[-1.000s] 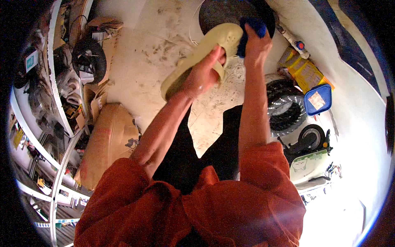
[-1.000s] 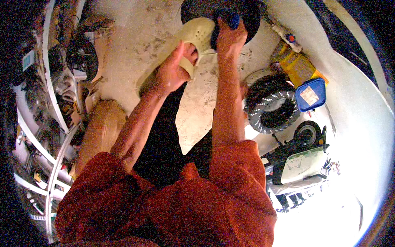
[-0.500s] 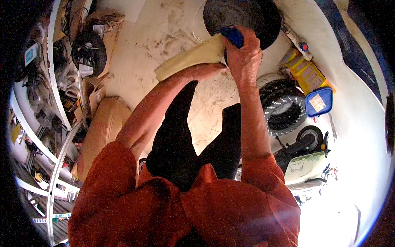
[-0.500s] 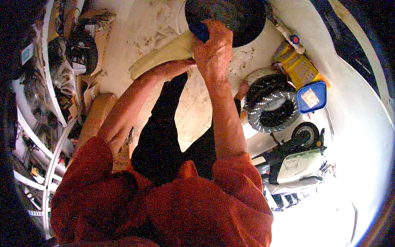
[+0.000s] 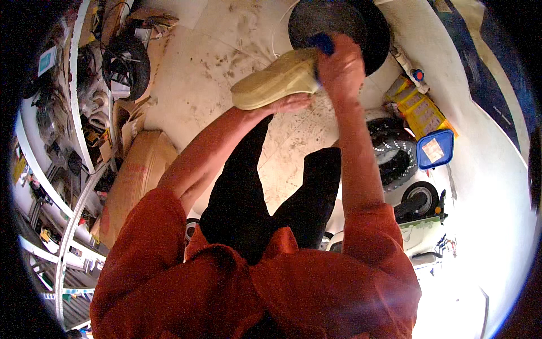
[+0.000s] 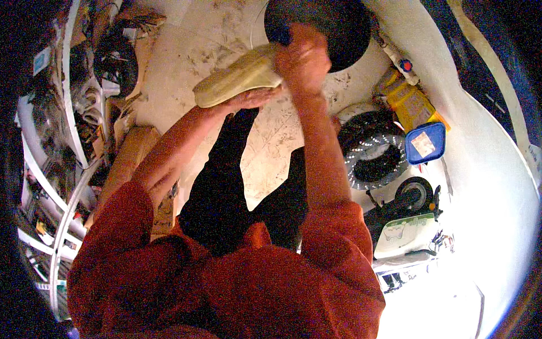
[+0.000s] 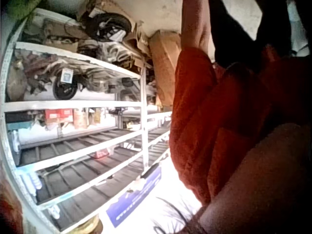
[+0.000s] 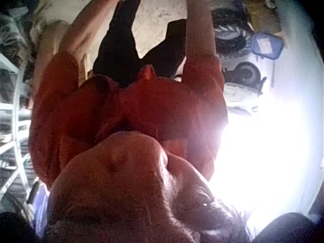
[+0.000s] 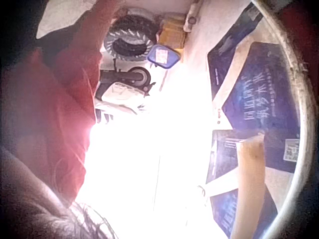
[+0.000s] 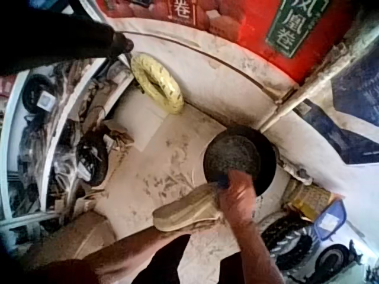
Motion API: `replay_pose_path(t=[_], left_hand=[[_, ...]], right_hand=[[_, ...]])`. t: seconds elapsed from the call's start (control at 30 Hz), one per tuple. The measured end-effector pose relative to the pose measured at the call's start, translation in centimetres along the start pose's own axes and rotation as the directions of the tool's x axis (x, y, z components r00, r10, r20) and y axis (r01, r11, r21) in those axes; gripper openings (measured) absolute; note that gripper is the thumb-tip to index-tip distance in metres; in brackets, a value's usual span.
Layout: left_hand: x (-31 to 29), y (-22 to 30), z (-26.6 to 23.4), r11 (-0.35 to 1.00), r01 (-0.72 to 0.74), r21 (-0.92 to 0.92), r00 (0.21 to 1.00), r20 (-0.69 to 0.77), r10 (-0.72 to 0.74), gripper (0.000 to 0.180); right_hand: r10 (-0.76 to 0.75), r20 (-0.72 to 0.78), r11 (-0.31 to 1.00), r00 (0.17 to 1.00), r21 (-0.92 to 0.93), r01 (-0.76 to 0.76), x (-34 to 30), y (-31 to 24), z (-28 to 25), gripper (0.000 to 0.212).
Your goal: The person cleans a shoe by rubbing it with a blue cloth while holding it over a bucket.
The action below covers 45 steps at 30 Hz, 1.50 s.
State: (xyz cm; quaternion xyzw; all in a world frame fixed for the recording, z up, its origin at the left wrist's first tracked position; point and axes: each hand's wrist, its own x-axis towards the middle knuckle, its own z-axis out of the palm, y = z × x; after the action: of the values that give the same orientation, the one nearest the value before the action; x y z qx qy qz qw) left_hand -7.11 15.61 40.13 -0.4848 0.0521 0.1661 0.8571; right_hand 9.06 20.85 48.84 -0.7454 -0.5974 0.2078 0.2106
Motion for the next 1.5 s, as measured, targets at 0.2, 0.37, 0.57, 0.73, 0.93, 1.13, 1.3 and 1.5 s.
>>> replay_pose_path(t=[0.2, 0.37, 0.57, 0.73, 0.93, 1.13, 1.3, 1.5], left_hand=[[-1.8, 0.5, 0.4, 0.957, -0.249, 0.148, 0.944, -0.186, 0.274, 0.054], [-0.5, 0.0, -0.4, 0.978, -0.173, -0.114, 0.983, -0.081, 0.164, 0.052], [0.5, -0.6, 1.9, 0.968, -0.211, -0.133, 0.971, -0.14, 0.193, 0.049], [-0.4, -4.3, 4.6, 0.899, -0.378, 0.22, 0.763, -0.475, 0.438, 0.054], [-0.5, 1.7, -0.7, 0.946, -0.303, 0.117, 0.875, -0.359, 0.325, 0.062], [-3.1, 3.7, -2.5, -0.355, 0.07, 0.932, 0.901, 0.094, 0.424, 0.062], [-3.4, 0.3, -0.8, -0.345, -0.265, 0.9, 0.875, 0.375, 0.307, 0.053], [-0.7, -2.5, 3.7, -0.709, -0.124, 0.694, 0.797, 0.495, 0.345, 0.052]], right_hand=[[-0.057, 0.127, 0.985, 0.99, 0.169, 0.035, -3.7, -7.0, 0.8, 0.029], [-0.136, -0.092, 0.991, 0.986, 0.003, 0.137, -0.3, -1.8, 1.0, 0.025], [0.046, -0.098, 0.999, 0.994, -0.017, -0.048, -1.2, 0.2, 3.1, 0.028], [-0.1, -0.081, 0.995, 0.992, -0.003, 0.1, -0.4, -1.8, 1.3, 0.031], [0.059, -0.018, 0.98, 0.998, 0.191, -0.054, -0.2, 0.2, 4.0, 0.03], [-0.016, -0.091, 1.0, 0.996, 0.02, 0.018, 0.7, 1.3, 2.4, 0.035], [0.232, 0.089, 0.958, 0.969, -0.195, -0.212, 3.5, 14.9, 2.2, 0.047], [0.56, 0.282, 0.335, 0.779, 0.784, -0.523, -1.8, 2.9, -3.0, 0.03]])
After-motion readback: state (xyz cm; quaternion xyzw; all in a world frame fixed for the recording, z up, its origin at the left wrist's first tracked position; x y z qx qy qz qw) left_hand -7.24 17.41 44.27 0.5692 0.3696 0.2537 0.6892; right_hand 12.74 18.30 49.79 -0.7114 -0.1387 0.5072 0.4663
